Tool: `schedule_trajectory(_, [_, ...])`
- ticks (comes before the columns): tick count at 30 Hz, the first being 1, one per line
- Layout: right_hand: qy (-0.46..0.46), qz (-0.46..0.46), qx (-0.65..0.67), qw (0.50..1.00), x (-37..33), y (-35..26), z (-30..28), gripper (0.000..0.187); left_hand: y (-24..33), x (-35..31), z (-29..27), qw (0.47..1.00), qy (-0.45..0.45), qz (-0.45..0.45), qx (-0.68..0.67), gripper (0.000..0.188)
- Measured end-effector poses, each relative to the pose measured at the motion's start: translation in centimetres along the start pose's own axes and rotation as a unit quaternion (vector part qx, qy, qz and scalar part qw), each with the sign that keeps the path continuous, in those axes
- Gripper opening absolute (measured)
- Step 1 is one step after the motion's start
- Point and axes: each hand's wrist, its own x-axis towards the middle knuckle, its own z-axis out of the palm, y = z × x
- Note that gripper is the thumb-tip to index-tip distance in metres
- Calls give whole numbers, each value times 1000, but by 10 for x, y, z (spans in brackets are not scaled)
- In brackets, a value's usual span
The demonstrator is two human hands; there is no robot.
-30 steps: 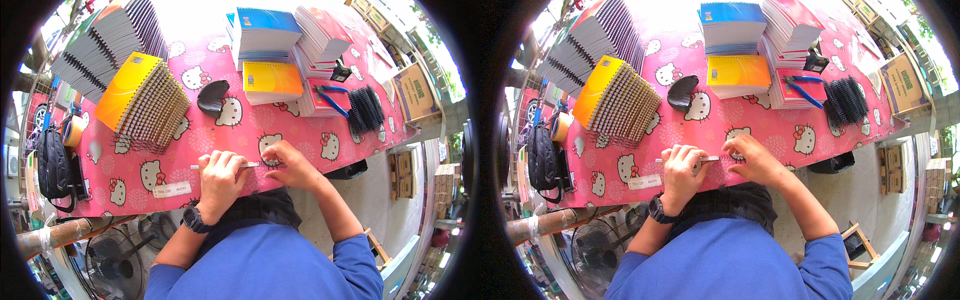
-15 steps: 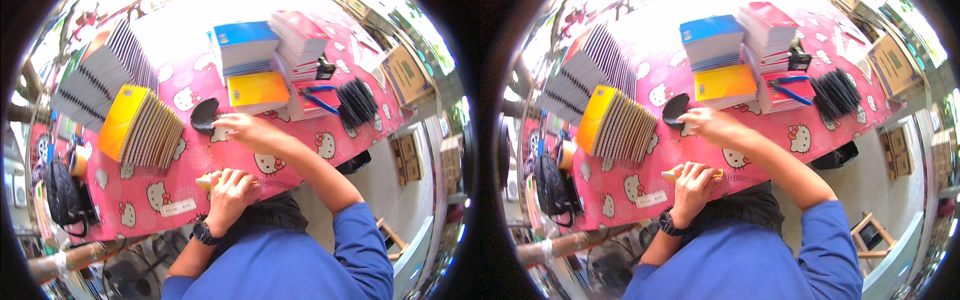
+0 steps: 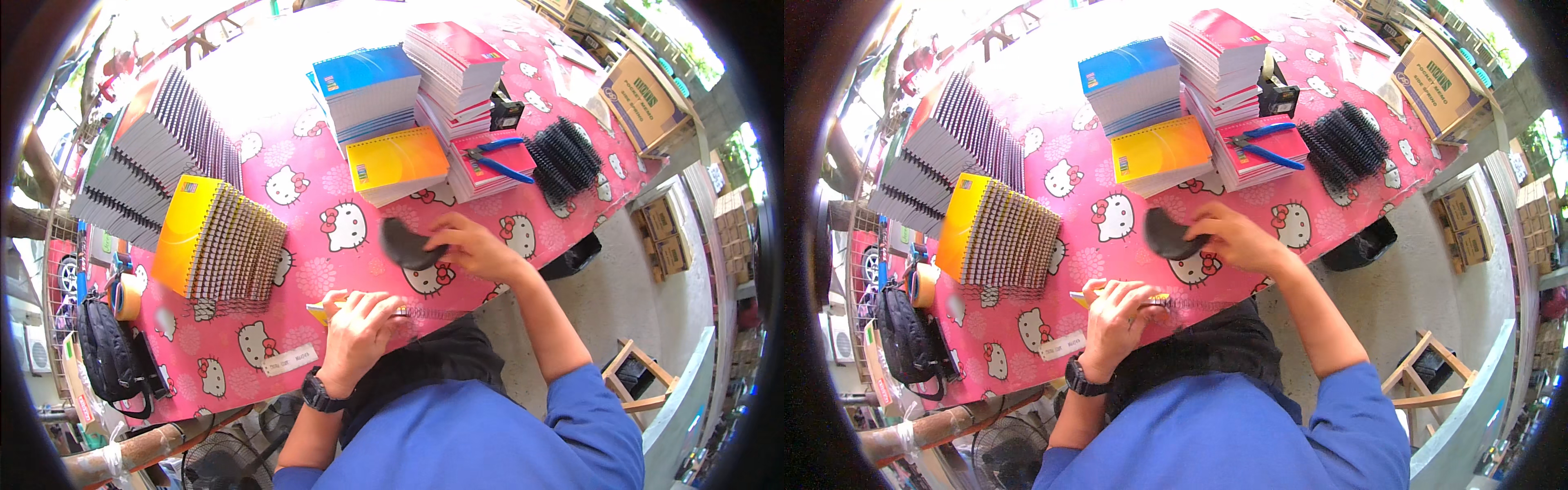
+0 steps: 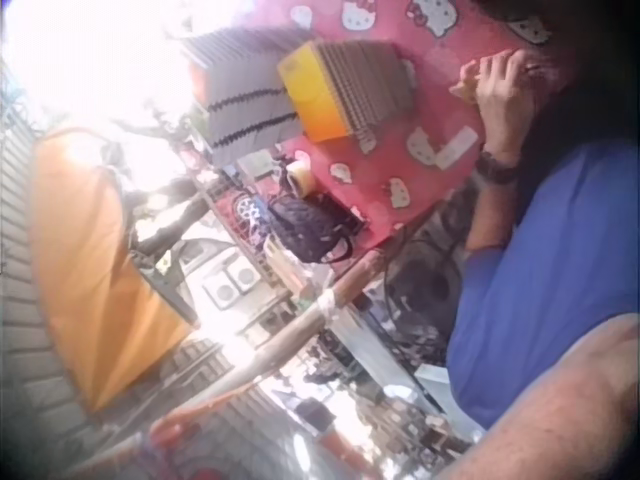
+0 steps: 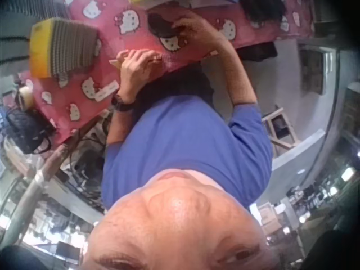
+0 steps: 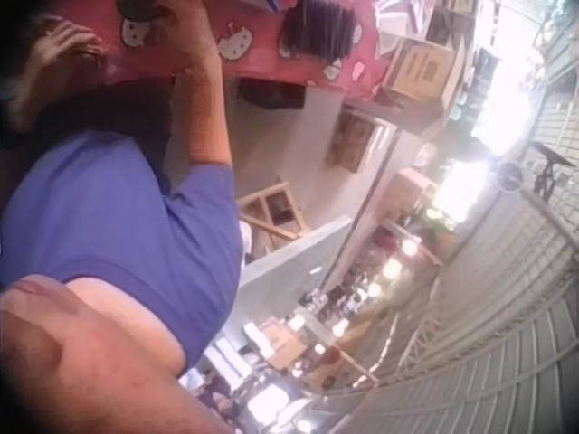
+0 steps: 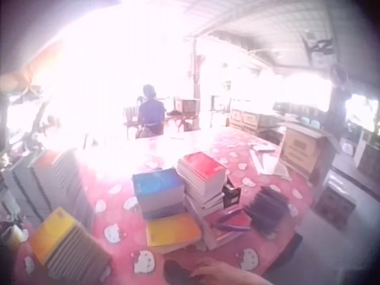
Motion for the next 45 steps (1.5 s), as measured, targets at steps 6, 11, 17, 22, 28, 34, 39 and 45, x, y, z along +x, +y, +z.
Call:
schedule_trajectory(6, [143,66,-113,981,-45,13,-2,35,1,2,0,999,-34,18,-5,19])
schedule_trajectory(11, [264,106,-191,940,-37,-4,43,56,7,3,-4,1000,-6,7,-27,19])
schedule_trajectory(17, [243,139,-272,921,-28,4,51,65,1,-6,1,998,-27,34,37,25])
schedule_trajectory(22, [201,115,-243,942,-31,0,32,56,-19,-12,-7,999,7,-2,37,20])
schedule_trajectory(28, [-119,-30,396,910,-42,-20,29,43,-3,-13,7,999,27,11,14,16])
schedule_trajectory(34, [-90,-23,504,859,-41,-33,31,31,-6,-15,9,999,38,-7,26,20])
schedule_trajectory(39, [-31,66,291,954,-30,-27,35,30,-7,-18,11,998,49,-41,-19,41])
schedule_trajectory(45, [-19,43,247,968,-20,-10,34,31,-10,-3,5,997,70,-14,0,65])
